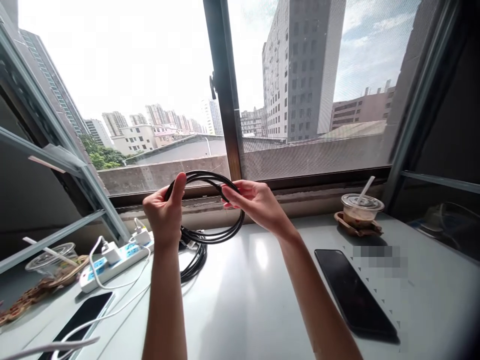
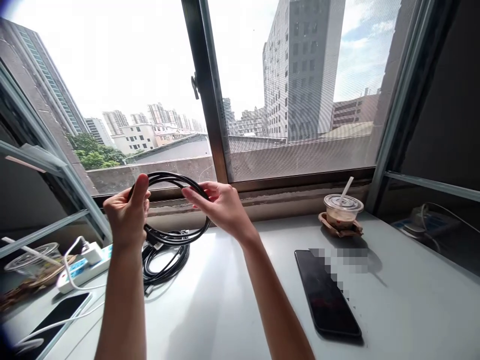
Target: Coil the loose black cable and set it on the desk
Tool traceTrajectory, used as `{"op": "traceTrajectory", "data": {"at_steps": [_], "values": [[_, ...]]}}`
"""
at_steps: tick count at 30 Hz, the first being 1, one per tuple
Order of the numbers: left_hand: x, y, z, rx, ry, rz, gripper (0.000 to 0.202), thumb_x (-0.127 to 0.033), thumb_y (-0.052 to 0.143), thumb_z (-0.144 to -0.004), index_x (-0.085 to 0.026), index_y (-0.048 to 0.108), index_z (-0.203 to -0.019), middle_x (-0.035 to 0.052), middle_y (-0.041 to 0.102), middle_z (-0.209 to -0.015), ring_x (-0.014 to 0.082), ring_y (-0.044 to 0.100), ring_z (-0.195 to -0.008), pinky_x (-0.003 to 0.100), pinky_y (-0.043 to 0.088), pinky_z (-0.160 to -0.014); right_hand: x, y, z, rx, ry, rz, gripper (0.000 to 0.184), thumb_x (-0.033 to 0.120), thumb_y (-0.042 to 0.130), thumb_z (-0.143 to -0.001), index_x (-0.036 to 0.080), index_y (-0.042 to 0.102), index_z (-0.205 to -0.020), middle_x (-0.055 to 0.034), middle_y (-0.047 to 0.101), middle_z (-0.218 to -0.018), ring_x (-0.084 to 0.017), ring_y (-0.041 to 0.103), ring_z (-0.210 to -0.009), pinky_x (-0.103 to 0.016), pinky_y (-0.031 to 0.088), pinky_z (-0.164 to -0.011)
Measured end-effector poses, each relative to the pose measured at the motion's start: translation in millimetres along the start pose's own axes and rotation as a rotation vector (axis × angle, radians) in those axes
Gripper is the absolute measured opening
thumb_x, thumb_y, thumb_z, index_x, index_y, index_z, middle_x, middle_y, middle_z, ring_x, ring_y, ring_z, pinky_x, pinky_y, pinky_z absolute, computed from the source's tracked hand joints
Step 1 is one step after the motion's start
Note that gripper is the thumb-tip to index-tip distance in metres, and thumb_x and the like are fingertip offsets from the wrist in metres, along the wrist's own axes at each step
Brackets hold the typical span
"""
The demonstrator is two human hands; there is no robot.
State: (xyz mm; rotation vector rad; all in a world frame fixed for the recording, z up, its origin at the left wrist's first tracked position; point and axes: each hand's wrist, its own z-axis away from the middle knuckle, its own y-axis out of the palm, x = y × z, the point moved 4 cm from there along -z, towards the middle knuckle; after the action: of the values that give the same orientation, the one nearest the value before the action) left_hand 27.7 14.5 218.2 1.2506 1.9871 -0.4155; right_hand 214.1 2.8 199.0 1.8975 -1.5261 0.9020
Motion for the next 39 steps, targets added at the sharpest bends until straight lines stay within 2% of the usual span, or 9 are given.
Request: {"op": "traceTrajectory", "data": {"at_steps": [3, 7, 14, 17, 20, 26, 29, 33, 39], "values": [[-2.5, 1.3, 2.0, 0.034, -0.017, 0.016, 0.049, -0.055, 0.069, -0.065, -0.016, 0.046, -0.045, -0.0072, 0.03, -0.037, 0.0039, 0.025, -0.033, 0.024, 0.014, -0.034, 1.6, 0.3, 1.2, -0.002, -0.017, 0.0, 0.038, 0.046, 0.072, -0.067, 0.013, 0.067, -0.084, -0.0049, 0.068, -0.076, -0.014, 0.066, -0.067, -0.023, 0.052, -0.061], [-2.4, 10.5, 5.5, 0.264, -0.177, 0.08, 0.054, -0.062, 0.067, -0.062, -0.018, 0.042, -0.045, -0.0072, 0.029, -0.034, 0.0043, 0.026, -0.028, 0.023, 0.015, -0.03, 5.9, -0.9, 3.6, 0.021, 0.049, -0.091, 0.035, 0.048, 0.066, -0.073, 0.013, 0.067, -0.074, -0.0031, 0.066, -0.068, -0.011, 0.064, -0.056, -0.019, 0.05, -0.051], [-5.3, 24.5, 6.5, 0.542, -0.203, 0.267, 0.065, -0.072, 0.061, -0.06, -0.02, 0.029, -0.04, -0.0065, 0.021, -0.03, 0.0032, 0.022, -0.023, 0.026, 0.008, -0.031, 15.2, 6.6, 7.4, 0.183, 0.23, -0.413, 0.031, 0.047, 0.067, -0.074, 0.016, 0.063, -0.073, -0.0002, 0.066, -0.064, -0.012, 0.065, -0.058, -0.018, 0.054, -0.05], [2.0, 27.9, 4.9, 0.631, -0.217, 0.306, 0.065, -0.073, 0.061, -0.06, -0.021, 0.028, -0.04, -0.0067, 0.017, -0.03, 0.0031, 0.02, -0.022, 0.026, 0.008, -0.029, 16.4, 11.6, 7.3, 0.26, 0.256, -0.511, 0.031, 0.049, 0.065, -0.076, 0.019, 0.066, -0.083, 0.0026, 0.066, -0.067, -0.011, 0.066, -0.063, -0.016, 0.054, -0.049], [10.8, 27.1, 0.5, 0.584, -0.234, 0.338, 0.06, -0.067, 0.061, -0.066, -0.021, 0.03, -0.044, -0.0076, 0.017, -0.035, 0.0017, 0.018, -0.024, 0.024, 0.007, -0.028, 17.2, 14.4, 6.2, 0.293, 0.256, -0.506, 0.039, 0.05, 0.061, -0.079, 0.023, 0.065, -0.106, 0.0045, 0.064, -0.068, -0.01, 0.067, -0.07, -0.017, 0.055, -0.052], [15.7, 30.5, -3.1, 0.532, -0.337, 0.317, 0.059, -0.055, 0.062, -0.074, -0.02, 0.026, -0.042, -0.0076, 0.018, -0.032, 0.0014, 0.017, -0.024, 0.024, 0.007, -0.029, 18.1, 8.1, 6.1, 0.142, 0.202, -0.204, 0.059, 0.052, 0.063, -0.075, 0.017, 0.055, -0.122, -0.0022, 0.066, -0.083, -0.015, 0.066, -0.077, -0.021, 0.057, -0.061], [13.9, 32.6, -2.9, 0.449, -0.41, 0.331, 0.059, -0.048, 0.057, -0.08, -0.019, 0.025, -0.041, -0.0072, 0.02, -0.028, 0.0013, 0.017, -0.024, 0.023, 0.009, -0.029, 21.7, 0.7, 7.0, -0.004, -0.035, 0.137, 0.075, 0.034, 0.071, -0.071, 0.018, 0.037, -0.137, -0.0048, 0.062, -0.109, -0.012, 0.065, -0.08, -0.021, 0.054, -0.076], [10.6, 33.9, 0.3, 0.403, -0.479, 0.331, 0.055, -0.047, 0.049, -0.086, -0.02, 0.025, -0.043, -0.0083, 0.019, -0.029, 0.001, 0.017, -0.024, 0.021, 0.013, -0.029, 21.6, -1.9, 5.3, -0.092, -0.311, 0.572, 0.049, 0.019, 0.06, -0.081, 0.015, 0.047, -0.129, -0.0058, 0.05, -0.129, -0.009, 0.061, -0.082, -0.019, 0.049, -0.084], [2.8, 31.3, 6.5, 0.506, -0.46, 0.329, 0.049, -0.044, 0.041, -0.089, -0.021, 0.026, -0.048, -0.0084, 0.019, -0.034, 0.0023, 0.017, -0.026, 0.022, 0.017, -0.03, 16.8, -8.0, -1.4, -0.212, -0.409, 0.676, 0.024, 0.025, 0.055, -0.088, 0.019, 0.058, -0.111, 0.0037, 0.062, -0.109, -0.008, 0.059, -0.095, -0.016, 0.048, -0.075]]}}
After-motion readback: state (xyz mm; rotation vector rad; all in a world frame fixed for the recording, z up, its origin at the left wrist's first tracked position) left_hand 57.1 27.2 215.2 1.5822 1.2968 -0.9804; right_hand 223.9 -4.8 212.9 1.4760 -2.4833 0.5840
